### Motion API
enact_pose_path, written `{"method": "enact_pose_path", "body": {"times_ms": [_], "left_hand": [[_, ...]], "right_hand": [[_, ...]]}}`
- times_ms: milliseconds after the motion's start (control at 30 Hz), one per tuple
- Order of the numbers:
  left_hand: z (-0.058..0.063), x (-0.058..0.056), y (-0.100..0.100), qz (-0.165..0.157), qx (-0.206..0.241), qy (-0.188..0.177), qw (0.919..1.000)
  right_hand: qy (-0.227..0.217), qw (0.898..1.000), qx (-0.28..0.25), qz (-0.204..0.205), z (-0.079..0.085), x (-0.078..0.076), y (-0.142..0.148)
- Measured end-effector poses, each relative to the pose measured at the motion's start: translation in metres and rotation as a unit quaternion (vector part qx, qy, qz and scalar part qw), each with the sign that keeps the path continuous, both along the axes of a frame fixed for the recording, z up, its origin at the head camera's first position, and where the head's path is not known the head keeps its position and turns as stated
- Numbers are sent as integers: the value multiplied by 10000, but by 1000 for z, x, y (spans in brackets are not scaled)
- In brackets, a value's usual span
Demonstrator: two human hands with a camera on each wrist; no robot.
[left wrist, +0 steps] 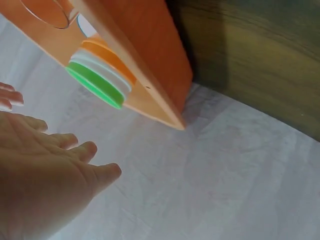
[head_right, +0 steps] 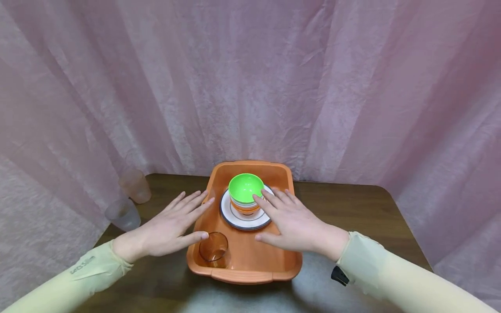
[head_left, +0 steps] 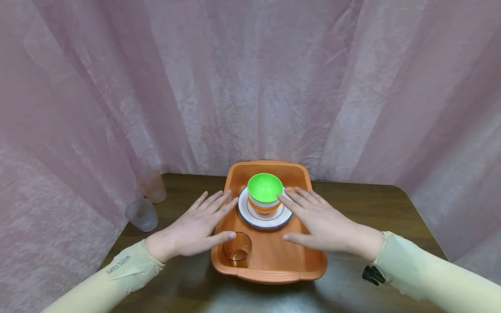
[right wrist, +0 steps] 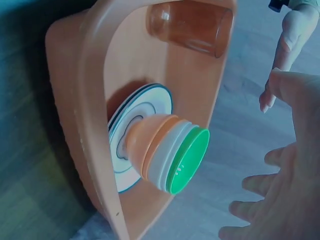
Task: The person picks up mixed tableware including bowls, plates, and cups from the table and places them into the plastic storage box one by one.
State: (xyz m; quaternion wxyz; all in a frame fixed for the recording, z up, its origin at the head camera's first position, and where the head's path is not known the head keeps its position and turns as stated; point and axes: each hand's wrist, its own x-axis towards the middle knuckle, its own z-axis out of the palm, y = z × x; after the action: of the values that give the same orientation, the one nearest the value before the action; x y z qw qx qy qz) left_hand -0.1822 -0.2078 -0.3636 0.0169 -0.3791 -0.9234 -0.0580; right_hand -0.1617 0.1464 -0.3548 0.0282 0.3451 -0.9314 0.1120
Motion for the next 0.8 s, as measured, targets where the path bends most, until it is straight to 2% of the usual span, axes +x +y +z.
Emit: {"method": "enact_pose_path", "body": {"times_ms": [333,633,800], "left_hand": [[-5,1,6,14,-60,91,9999],[-8,4,3,105,-89,47,9999],[-11,5,-5,148,-62,79,9998]], "right_hand": [[529,9971,539,97,-8,1,5],[793,9947,603,270,-13,0,1],[884,9934,604,402,-12,0,-6]]}}
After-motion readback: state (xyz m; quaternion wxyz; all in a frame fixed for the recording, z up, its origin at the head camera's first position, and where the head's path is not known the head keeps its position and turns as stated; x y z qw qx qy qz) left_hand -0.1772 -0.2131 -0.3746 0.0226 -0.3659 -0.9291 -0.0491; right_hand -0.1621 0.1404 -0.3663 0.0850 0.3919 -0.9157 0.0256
